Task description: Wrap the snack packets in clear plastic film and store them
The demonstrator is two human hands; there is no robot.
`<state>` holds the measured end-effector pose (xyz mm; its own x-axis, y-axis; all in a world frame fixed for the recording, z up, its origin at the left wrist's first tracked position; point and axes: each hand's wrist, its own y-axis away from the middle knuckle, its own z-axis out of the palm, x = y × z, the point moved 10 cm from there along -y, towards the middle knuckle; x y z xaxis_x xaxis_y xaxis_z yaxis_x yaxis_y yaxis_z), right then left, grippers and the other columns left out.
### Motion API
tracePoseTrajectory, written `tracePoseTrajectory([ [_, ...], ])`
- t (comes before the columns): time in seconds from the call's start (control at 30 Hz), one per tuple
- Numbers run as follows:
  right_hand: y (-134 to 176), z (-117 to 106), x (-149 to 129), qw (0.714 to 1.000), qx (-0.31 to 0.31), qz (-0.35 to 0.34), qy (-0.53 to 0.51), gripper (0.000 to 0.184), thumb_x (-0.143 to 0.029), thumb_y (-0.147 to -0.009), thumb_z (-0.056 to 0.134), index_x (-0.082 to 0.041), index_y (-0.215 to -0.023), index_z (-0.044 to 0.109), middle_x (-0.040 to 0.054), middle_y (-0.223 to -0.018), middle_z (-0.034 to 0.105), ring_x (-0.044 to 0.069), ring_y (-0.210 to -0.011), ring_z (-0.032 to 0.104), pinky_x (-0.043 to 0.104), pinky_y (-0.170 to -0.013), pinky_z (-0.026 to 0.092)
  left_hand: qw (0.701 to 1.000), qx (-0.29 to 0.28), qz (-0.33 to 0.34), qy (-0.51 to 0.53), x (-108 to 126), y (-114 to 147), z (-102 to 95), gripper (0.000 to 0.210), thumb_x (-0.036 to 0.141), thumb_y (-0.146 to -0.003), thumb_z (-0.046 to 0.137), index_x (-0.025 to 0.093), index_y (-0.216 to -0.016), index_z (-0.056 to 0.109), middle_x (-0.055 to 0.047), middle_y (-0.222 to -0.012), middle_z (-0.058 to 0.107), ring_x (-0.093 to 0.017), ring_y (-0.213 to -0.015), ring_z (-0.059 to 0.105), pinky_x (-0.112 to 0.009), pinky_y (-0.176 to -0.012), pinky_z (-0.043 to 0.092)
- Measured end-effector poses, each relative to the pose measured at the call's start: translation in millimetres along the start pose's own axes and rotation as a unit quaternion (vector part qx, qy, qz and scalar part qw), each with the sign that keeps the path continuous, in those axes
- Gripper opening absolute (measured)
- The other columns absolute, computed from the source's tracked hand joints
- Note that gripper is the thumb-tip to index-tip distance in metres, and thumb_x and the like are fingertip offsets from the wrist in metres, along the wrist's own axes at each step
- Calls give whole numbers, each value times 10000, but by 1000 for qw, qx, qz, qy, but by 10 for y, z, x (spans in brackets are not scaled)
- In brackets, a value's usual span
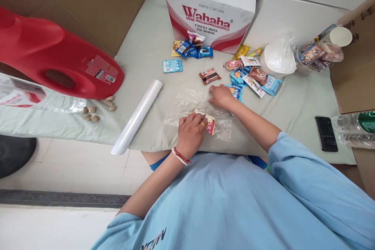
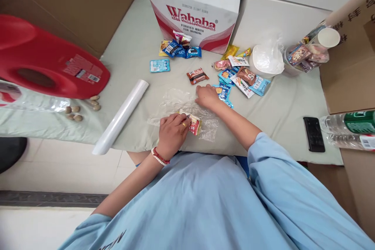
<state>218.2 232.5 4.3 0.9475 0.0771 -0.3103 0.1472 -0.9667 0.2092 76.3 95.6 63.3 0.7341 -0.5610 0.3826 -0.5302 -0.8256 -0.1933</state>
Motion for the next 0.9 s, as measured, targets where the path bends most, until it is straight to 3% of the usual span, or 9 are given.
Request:
tracePoseTrajectory([
  [0.13, 29, -31, -72, 984, -60, -38, -166, 81, -231, -829, 715, -171, -881, 697, 3, -723, 627, 153, -693, 550, 262, -649, 378, 1000, -9, 4, 3, 2, 20, 32, 294, 260, -1062, 471, 302, -1218, 717, -86, -1259, 728, -285, -1200, 585, -466, -889, 398],
  [0.3, 471, -276, -358, 948, -51, -82, -304, 199, -354, -907, 656, -182, -981, 723, -68, -584, 467, 110, -549, 419, 244, -555, 293, 998, 21, -39, -46, -70, 34, -10, 245, 325, -1043, 523, 332, -1157, 740, -109, -1109, 694, -300, -1032, 533, -452, -802, 375],
  [0.37, 716, -273, -550, 939, -51, -110, -321, 253, -355, -959, 603, -191, -1084, 750, -44, -631, 550, 131, -595, 499, 252, -588, 355, 997, 14, -53, -47, -96, 35, 20, 228, 339, -1038, 533, 328, -1096, 754, -101, -958, 661, -284, -934, 512, -433, -760, 364],
  [0.47, 1037, -178, -831, 936, -28, -180, -301, 336, -298, -1019, 517, -221, -1268, 730, 35, -931, 748, 194, -837, 653, 305, -780, 485, 998, -11, -67, -4, -169, 26, 106, 257, 311, -1024, 540, 268, -893, 757, -102, -875, 651, -281, -918, 526, -426, -750, 384],
  [0.6, 1237, 97, -1002, 947, -1, -229, -225, 452, -278, -1092, 380, -198, -1487, 585, 101, -1101, 780, 224, -923, 667, 394, -940, 503, 984, -34, -75, 158, -376, 4, 136, 263, 251, -960, 558, 227, -769, 737, -87, -829, 686, -262, -901, 586, -423, -807, 451],
  [0.67, 1259, 221, -1030, 957, -6, -228, -178, 493, -258, -1100, 352, -187, -1567, 493, 107, -1123, 778, 232, -962, 666, 413, -973, 499, 949, -54, -87, 297, -522, 10, 132, 242, 281, -931, 578, 225, -771, 751, -64, -832, 717, -234, -874, 630, -403, -848, 485],
  [0.8, 1262, 368, -1048, 978, -47, -191, -66, 577, -214, -1085, 396, -249, -1659, 345, 80, -1181, 764, 243, -1051, 627, 370, -928, 516, 827, -82, -179, 526, -832, 98, 193, 205, 402, -848, 709, 219, -816, 795, -50, -892, 785, -229, -908, 708, -380, -938, 519],
  [0.9, 1298, 418, -1097, 979, -75, -188, -2, 581, -181, -1072, 415, -256, -1646, 377, 86, -1186, 755, 260, -1108, 576, 332, -845, 524, 769, -21, -281, 574, -1092, 193, 221, 221, 412, -755, 765, 192, -768, 775, -49, -756, 759, -214, -790, 692, -351, -840, 533],
])
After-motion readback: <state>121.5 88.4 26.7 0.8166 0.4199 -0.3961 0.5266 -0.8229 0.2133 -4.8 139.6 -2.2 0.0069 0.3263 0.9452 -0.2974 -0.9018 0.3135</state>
